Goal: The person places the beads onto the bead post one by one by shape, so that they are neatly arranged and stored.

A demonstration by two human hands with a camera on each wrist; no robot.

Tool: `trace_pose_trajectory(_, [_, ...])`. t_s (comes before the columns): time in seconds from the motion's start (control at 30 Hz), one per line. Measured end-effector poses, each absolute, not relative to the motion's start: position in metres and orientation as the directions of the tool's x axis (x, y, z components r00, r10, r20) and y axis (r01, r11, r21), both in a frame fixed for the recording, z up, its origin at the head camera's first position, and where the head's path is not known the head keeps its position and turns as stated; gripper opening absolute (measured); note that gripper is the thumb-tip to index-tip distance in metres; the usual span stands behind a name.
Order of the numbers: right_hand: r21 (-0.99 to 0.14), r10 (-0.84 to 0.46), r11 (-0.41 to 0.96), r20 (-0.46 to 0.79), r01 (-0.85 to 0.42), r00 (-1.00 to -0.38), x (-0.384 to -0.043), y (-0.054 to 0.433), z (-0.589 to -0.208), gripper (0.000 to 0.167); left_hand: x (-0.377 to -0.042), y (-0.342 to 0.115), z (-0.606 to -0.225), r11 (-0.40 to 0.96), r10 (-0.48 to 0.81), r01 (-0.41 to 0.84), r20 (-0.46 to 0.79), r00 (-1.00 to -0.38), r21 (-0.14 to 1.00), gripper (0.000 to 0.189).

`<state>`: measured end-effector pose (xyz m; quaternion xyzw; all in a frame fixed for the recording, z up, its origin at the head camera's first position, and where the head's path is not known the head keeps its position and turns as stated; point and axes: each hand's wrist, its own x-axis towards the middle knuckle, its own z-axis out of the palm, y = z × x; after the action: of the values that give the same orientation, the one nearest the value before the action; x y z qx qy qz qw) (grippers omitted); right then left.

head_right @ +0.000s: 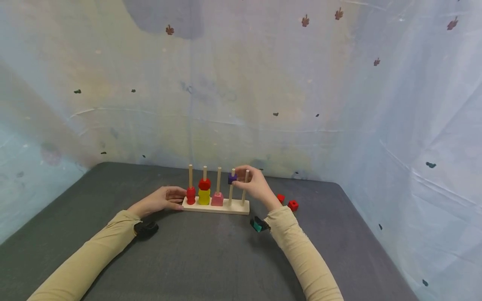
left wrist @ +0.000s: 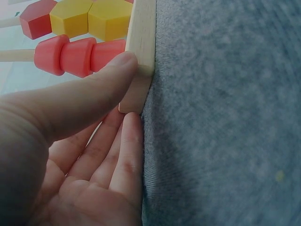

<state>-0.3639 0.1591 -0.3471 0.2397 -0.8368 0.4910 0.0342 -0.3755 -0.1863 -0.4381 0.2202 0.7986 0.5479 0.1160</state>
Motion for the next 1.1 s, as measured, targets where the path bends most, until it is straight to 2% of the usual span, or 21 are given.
trace_pose_trajectory(0.2, [-0.836, -0.384, 0.401, 0.219, -0.375, -0.897, -0.369, 0.16, -0.373, 0.034, -0.375, -0.186, -0.437, 0.319, 0.462, 0.231, 0.062, -0.885, 0.919, 0.054])
trace_pose_trajectory(0.6, [-0.809, -0.414, 0.475, 0.142, -0.346, -0.899, -0.368, 0.159, -0.407, 0.031, -0.375, -0.186, -0.438, 0.326, 0.467, 0.234, 0.059, -0.882, 0.916, 0.054])
trace_pose_trajectory(0.83, [-0.826, -0.412, 0.455, 0.136, -0.332, -0.901, -0.363, 0.164, -0.405, 0.033, -0.375, -0.186, -0.44, 0.298, 0.485, 0.239, 0.069, -0.872, 0.924, 0.055])
trace_pose_trajectory(1.1, [-0.781, -0.465, 0.433, 0.234, -0.449, -0.854, -0.356, 0.195, -0.383, 0.041, -0.374, -0.185, -0.439, 0.296, 0.481, 0.234, 0.067, -0.874, 0.926, 0.055])
